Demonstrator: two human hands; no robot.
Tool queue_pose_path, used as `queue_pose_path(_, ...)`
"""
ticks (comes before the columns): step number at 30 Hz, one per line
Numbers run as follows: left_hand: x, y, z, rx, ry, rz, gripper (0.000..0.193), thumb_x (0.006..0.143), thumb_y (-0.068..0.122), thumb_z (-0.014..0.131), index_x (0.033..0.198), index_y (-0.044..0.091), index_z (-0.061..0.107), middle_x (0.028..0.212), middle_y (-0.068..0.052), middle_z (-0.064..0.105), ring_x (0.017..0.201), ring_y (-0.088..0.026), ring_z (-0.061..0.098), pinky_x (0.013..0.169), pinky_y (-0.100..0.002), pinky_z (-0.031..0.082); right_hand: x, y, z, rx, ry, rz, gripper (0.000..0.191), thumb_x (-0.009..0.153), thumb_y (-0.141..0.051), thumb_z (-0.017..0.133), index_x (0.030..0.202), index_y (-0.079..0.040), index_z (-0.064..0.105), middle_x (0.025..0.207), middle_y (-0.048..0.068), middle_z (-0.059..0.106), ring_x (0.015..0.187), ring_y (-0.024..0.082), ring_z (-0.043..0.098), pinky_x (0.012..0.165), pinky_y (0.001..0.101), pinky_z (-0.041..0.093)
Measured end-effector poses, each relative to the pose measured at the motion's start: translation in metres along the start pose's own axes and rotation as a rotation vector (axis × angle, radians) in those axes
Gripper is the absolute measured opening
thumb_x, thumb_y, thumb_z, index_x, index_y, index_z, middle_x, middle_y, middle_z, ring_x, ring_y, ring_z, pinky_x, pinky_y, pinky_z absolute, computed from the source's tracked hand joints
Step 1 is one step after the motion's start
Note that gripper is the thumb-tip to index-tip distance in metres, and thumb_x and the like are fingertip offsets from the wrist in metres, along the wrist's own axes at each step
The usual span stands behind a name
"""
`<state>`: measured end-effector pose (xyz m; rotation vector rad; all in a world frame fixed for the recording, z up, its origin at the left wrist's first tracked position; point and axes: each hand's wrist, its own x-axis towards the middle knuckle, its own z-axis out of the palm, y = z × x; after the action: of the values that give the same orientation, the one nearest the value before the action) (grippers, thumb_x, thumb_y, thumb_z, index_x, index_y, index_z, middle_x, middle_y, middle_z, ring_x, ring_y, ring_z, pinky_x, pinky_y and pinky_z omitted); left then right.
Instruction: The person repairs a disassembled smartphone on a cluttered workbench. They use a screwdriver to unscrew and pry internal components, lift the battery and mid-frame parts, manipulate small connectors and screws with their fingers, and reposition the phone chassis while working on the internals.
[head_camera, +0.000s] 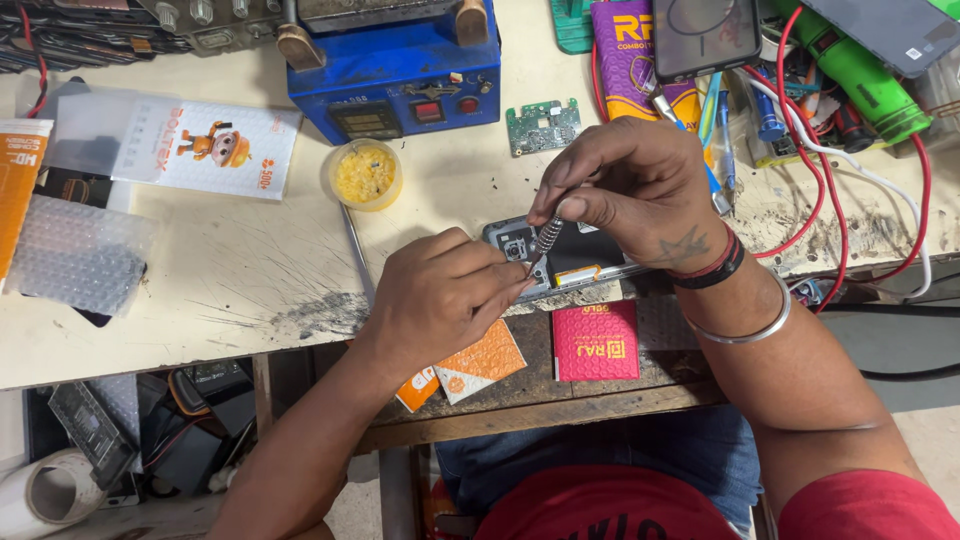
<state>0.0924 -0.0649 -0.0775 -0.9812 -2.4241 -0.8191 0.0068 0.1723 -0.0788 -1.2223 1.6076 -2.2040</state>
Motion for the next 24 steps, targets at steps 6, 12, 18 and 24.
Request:
queue_pose_path(6, 0.0017, 0.0031, 0.0032, 0.049, -0.011, -0.022, 0.013, 0.087, 0.019, 0.083, 0.099, 0.014, 0.08, 0.087, 0.005, 0.069, 0.076, -0.015, 0.061, 0.065, -0.032, 0.051, -0.0019, -0.0025, -0.0014, 0.003, 0.024, 0.002, 0.013, 0.102, 0.003, 0.074, 0.112, 0.002, 0.065, 0.097, 0.014, 0.072, 0.095, 0.021, 0.075, 0.088, 0.0336, 0.065)
queue_pose_path(12, 0.0057, 0.0085, 0.0071, 0.064, -0.024, -0.133, 0.019, 0.085, 0.025, 0.085, 0.1, 0.015, 0.078, 0.089, 0.003, 0.069, 0.078, -0.016, 0.063, 0.068, -0.033, 0.053, -0.0039, -0.0055, -0.0033, 0.007, 0.055, -0.003, 0.014, 0.103, 0.004, 0.071, 0.115, 0.001, 0.064, 0.101, 0.014, 0.072, 0.098, 0.021, 0.076, 0.089, 0.0333, 0.065)
queue_pose_path(18, 0.0068, 0.0085, 0.0082, 0.059, 0.0, -0.103, 0.023, 0.083, 0.027, 0.086, 0.099, 0.013, 0.078, 0.089, 0.001, 0.069, 0.076, -0.017, 0.064, 0.066, -0.033, 0.053, -0.0041, -0.0059, -0.0034, -0.003, 0.05, 0.0, 0.012, 0.103, 0.004, 0.071, 0.113, 0.001, 0.065, 0.101, 0.013, 0.072, 0.098, 0.021, 0.076, 0.089, 0.0328, 0.065)
queue_pose_path(24, 0.0045, 0.0079, 0.007, 0.093, 0.017, -0.075, 0.012, 0.088, 0.018, 0.083, 0.098, 0.014, 0.079, 0.088, 0.003, 0.07, 0.076, -0.015, 0.064, 0.065, -0.031, 0.052, -0.0042, -0.0043, -0.0026, -0.015, 0.034, -0.017, 0.011, 0.104, 0.004, 0.071, 0.112, 0.002, 0.065, 0.1, 0.014, 0.072, 0.097, 0.021, 0.075, 0.09, 0.0333, 0.064)
